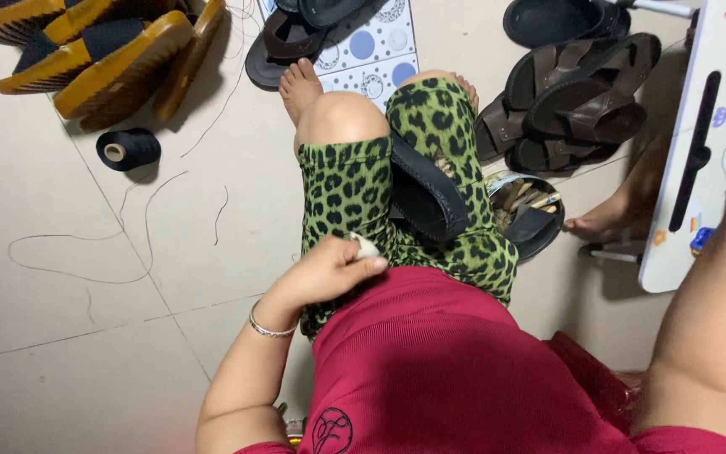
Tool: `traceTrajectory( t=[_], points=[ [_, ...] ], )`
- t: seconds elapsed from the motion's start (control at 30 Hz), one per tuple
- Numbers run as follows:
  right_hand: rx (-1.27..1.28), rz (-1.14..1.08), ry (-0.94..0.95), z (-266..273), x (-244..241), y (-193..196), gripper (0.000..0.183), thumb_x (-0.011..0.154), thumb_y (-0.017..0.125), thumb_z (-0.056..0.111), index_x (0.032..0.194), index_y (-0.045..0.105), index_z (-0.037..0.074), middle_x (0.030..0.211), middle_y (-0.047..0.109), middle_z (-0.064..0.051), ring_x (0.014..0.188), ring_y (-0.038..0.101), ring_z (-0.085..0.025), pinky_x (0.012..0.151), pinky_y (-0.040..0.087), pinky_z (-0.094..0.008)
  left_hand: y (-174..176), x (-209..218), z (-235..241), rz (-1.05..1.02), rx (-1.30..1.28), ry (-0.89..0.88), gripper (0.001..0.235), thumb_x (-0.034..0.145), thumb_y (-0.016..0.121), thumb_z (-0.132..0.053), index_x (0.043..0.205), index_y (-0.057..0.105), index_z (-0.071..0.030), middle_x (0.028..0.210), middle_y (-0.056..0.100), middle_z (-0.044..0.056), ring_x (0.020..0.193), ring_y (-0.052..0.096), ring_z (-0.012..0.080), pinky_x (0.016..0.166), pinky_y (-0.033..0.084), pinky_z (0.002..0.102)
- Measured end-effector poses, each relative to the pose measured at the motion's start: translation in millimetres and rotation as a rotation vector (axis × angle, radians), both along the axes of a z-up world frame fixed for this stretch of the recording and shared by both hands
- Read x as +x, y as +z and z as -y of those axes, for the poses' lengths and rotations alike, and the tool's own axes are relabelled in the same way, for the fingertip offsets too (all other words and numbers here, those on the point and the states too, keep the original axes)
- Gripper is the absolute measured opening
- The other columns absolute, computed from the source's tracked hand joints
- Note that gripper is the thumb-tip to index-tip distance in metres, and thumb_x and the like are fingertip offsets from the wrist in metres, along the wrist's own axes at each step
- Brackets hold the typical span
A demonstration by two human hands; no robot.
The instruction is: The person sews a black shoe using a needle and thread while seated. They repeatedly push the needle through the shoe's sole and pull the thread to stitch it.
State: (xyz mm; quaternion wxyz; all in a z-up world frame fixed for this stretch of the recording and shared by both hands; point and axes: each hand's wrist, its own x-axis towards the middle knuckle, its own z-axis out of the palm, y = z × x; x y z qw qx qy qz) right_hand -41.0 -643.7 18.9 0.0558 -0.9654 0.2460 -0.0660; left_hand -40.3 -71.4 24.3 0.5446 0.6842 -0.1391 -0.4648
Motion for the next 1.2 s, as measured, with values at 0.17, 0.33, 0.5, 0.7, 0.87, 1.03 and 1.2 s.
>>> traceTrajectory(
  t=[0.17,0.33,0.5,0.7,0.87,1.03,1.2],
  points=[
    [0.624,0.085,0.568,-204,9,72,0.03,0.107,0.06,-0.015,0.134,0.061,-0.002,0.13,0.059,-0.019,0.126,0.052,-0.035,0.114,0.044,-0.049,27,25,31,-0.233,-0.855,0.385,0.031,0.109,0.06,-0.016,0.134,0.061,0.002,0.151,0.051,0.016,0.116,0.067,0.0204,0.112,0.057,0.041],
    [0.664,-0.416,1.005,-233,-11,79,0.016,0.098,0.066,0.027,0.102,0.074,0.014,0.084,0.065,-0.003,0.077,0.064,-0.022,0.072,0.051,-0.036,38,52,6,-0.311,-1.129,0.786,0.033,0.112,0.06,-0.043,0.134,0.072,-0.023,0.167,0.032,0.017,0.156,0.032,0.0455,0.133,0.025,0.07],
    [1.503,-0.112,0.815,-256,6,78,0.032,0.104,0.049,0.023,0.084,0.068,0.007,0.089,0.067,-0.014,0.087,0.072,-0.027,0.076,0.058,-0.033,-15,63,-18,-0.481,-1.021,1.055,0.047,0.109,0.04,-0.049,0.111,0.073,-0.015,0.064,0.021,-0.004,0.057,0.022,0.0127,0.078,0.036,0.037],
    [1.783,0.099,0.258,-247,11,31,0.05,0.115,0.042,0.029,0.071,0.048,0.005,0.058,0.044,-0.01,0.051,0.056,-0.019,0.029,0.046,-0.018,-43,48,9,-0.124,-0.614,1.193,0.048,0.108,0.043,-0.038,0.098,0.073,-0.003,0.047,0.028,-0.007,0.039,0.024,0.0046,0.037,0.025,0.019],
    [1.122,0.038,0.772,-263,29,129,0.048,0.107,0.043,0.027,0.066,0.056,0.005,0.093,0.071,-0.017,0.082,0.067,-0.026,0.075,0.055,-0.037,18,28,76,0.598,-0.182,0.405,0.043,0.097,0.07,-0.023,0.135,0.061,-0.005,0.139,0.066,0.011,0.136,0.06,0.0237,0.124,0.034,0.035],
    [0.825,-0.202,0.928,-240,44,150,0.054,0.097,0.063,0.009,0.146,0.046,-0.006,0.137,0.058,-0.023,0.124,0.06,-0.031,0.115,0.048,-0.045,-5,24,2,0.21,-0.534,0.68,0.068,0.111,0.034,-0.047,0.09,0.072,0.004,0.109,0.07,0.018,0.092,0.073,0.0287,0.082,0.065,0.036],
    [0.567,-0.448,1.003,-215,13,117,0.058,0.098,0.061,0.018,0.154,0.046,0.026,0.116,0.063,-0.011,0.098,0.064,-0.026,0.077,0.056,-0.041,-86,28,-143,0.233,0.212,0.964,0.037,0.103,0.066,-0.03,0.08,0.064,-0.001,0.097,0.064,0.016,0.087,0.064,0.0336,0.08,0.054,0.041]
  ],
)
